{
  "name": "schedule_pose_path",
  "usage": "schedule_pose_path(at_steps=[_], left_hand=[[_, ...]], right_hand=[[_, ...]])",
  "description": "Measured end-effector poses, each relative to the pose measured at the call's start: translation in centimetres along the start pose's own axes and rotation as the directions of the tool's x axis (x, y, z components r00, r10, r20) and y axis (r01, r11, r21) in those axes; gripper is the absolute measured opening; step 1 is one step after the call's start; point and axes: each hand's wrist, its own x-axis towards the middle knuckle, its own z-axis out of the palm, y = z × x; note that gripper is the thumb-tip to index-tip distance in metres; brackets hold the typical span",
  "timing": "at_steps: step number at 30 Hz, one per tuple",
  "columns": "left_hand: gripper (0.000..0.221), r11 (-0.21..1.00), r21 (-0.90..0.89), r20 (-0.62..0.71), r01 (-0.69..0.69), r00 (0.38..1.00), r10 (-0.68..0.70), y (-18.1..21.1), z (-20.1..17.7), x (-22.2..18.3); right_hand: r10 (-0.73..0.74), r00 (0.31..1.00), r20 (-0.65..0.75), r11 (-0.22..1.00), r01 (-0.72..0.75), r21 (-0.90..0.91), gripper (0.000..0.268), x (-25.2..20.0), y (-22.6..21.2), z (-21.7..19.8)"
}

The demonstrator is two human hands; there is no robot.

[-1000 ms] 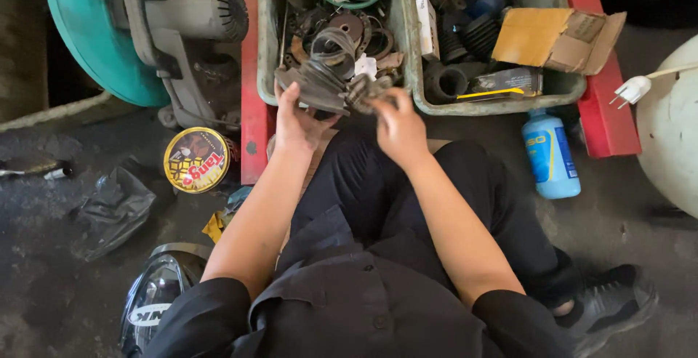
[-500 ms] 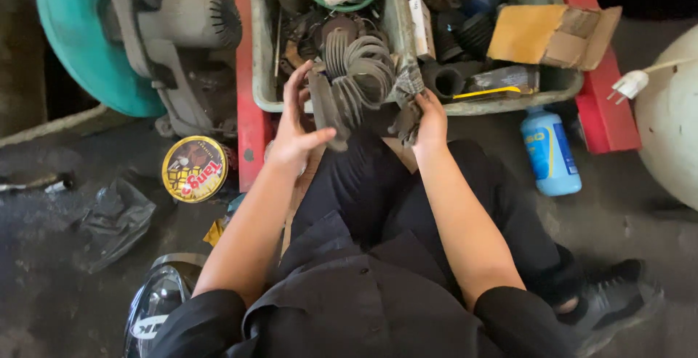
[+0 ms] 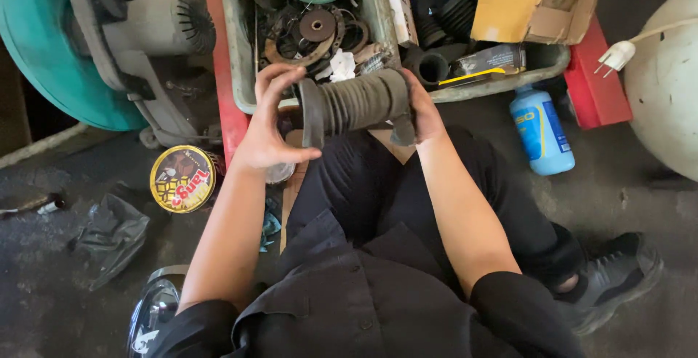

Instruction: Sorting and examining various automotive parts from storage bins.

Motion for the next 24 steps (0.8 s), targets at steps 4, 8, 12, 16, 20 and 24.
schedule_pose_path(at_steps=[4, 8, 12, 16, 20, 24], left_hand=[[0.118, 0.999, 0.026, -0.054, 0.022, 0.998, -0.020, -1.0, 0.6, -0.4], [0.120, 0.997, 0.034, -0.059, 0.064, 0.996, -0.062, -1.2, 1.8, -0.6], [0.121, 0.997, -0.043, -0.089, 0.065, 0.994, -0.069, -1.7, 2.4, -0.4], [0.121, 0.999, 0.006, -0.077, 0.053, 0.996, -0.052, -2.1, 2.3, -0.7], [0.126, 0.983, -0.133, -0.113, 0.125, 0.984, -0.140, -0.8, 1.0, -0.5], [0.129, 0.935, -0.292, -0.086, 0.203, 0.968, -0.237, -1.3, 0.4, -0.4]], right_hand=[[-0.050, 0.991, 0.125, 0.969, 0.079, -0.236, 0.071, -0.2, -1.8, 3.1], [-0.108, 0.981, 0.159, 0.898, 0.165, -0.407, 0.070, -0.5, -0.9, 5.0], [-0.137, 0.986, 0.093, 0.893, 0.163, -0.418, 0.068, -0.8, 1.0, 4.3], [-0.144, 0.987, 0.067, 0.841, 0.158, -0.517, 0.059, -1.0, 1.4, 4.3], [-0.174, 0.985, 0.009, 0.831, 0.152, -0.535, 0.057, -0.8, -0.9, 4.9], [-0.171, 0.984, 0.038, 0.907, 0.173, -0.384, 0.048, -0.6, -3.2, 6.3]])
